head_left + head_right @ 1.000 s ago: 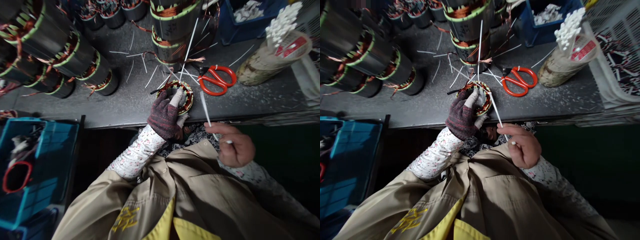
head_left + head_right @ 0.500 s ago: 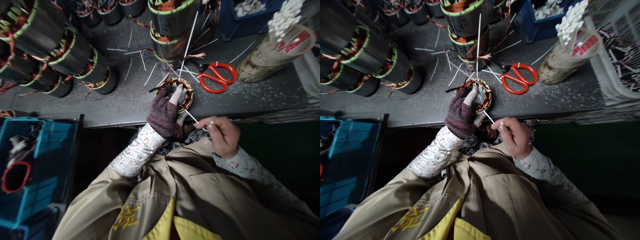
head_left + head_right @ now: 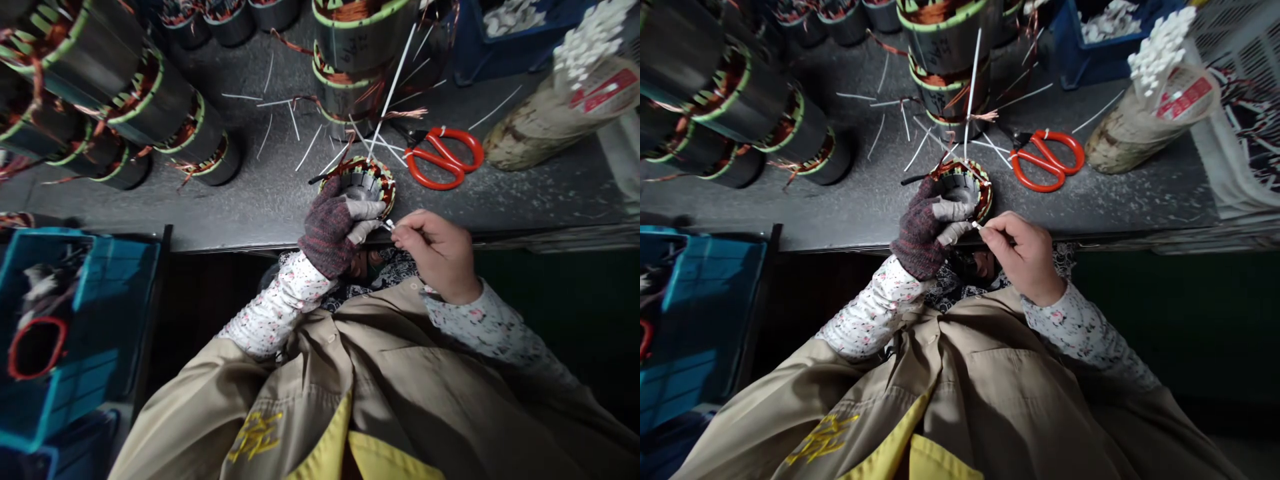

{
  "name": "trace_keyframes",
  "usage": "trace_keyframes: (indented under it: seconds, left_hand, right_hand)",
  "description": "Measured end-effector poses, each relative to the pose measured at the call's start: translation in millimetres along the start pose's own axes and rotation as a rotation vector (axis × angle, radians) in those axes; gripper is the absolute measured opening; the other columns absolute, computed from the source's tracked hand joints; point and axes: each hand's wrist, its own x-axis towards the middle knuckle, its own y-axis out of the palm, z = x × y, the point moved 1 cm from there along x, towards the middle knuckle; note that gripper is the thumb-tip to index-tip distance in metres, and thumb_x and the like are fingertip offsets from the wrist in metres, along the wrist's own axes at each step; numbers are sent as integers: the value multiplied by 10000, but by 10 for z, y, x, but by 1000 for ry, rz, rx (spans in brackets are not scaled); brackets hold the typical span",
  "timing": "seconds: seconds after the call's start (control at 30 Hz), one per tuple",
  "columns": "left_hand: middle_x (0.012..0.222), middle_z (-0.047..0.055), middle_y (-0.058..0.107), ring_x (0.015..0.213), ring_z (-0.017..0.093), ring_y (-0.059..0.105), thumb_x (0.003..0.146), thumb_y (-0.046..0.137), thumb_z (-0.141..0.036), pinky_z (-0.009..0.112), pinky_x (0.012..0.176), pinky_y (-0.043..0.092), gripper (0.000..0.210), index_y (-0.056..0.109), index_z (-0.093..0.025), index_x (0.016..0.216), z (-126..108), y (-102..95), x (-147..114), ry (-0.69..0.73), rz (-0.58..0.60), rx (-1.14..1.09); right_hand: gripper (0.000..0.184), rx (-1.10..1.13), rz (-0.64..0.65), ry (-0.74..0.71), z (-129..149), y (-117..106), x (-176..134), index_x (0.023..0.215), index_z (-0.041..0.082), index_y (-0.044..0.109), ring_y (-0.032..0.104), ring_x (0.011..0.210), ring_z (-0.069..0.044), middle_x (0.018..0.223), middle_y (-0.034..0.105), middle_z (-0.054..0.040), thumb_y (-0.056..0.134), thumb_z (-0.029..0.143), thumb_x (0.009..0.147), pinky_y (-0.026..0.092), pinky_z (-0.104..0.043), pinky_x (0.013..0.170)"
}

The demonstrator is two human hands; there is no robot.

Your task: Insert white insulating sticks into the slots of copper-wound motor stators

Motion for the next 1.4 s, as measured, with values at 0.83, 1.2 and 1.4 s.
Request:
trace_keyframes:
  seconds: [0.83,1.2,1.4]
  left_hand:
    - [1402,101,668,1192,200,724,1099,443,-428,403,1047,631,516,376,-261,1583,-10,99,-42,-29,-75,-99]
    - [1073,44,797,1117,194,753,1096,448,-431,453,1048,617,322,719,-274,1168,-10,0,31,86,-30,-22]
    - [1075,4,800,1114,174,753,1095,451,-435,477,1172,527,315,700,-317,1249,69,18,39,162,65,34]
  right_hand:
    - [292,152,-110,47,-212,197,-28,833,228,686,649,594,-117,736,731,12,677,471,994,516,-245,571]
    - [270,-96,-22,-46,-6,105,75,742,233,625,599,646,-149,702,657,-6,628,365,977,483,-296,630]
    - [267,-145,-24,-41,-45,95,178,680,222,588,480,551,-117,671,591,3,680,344,900,356,-283,517]
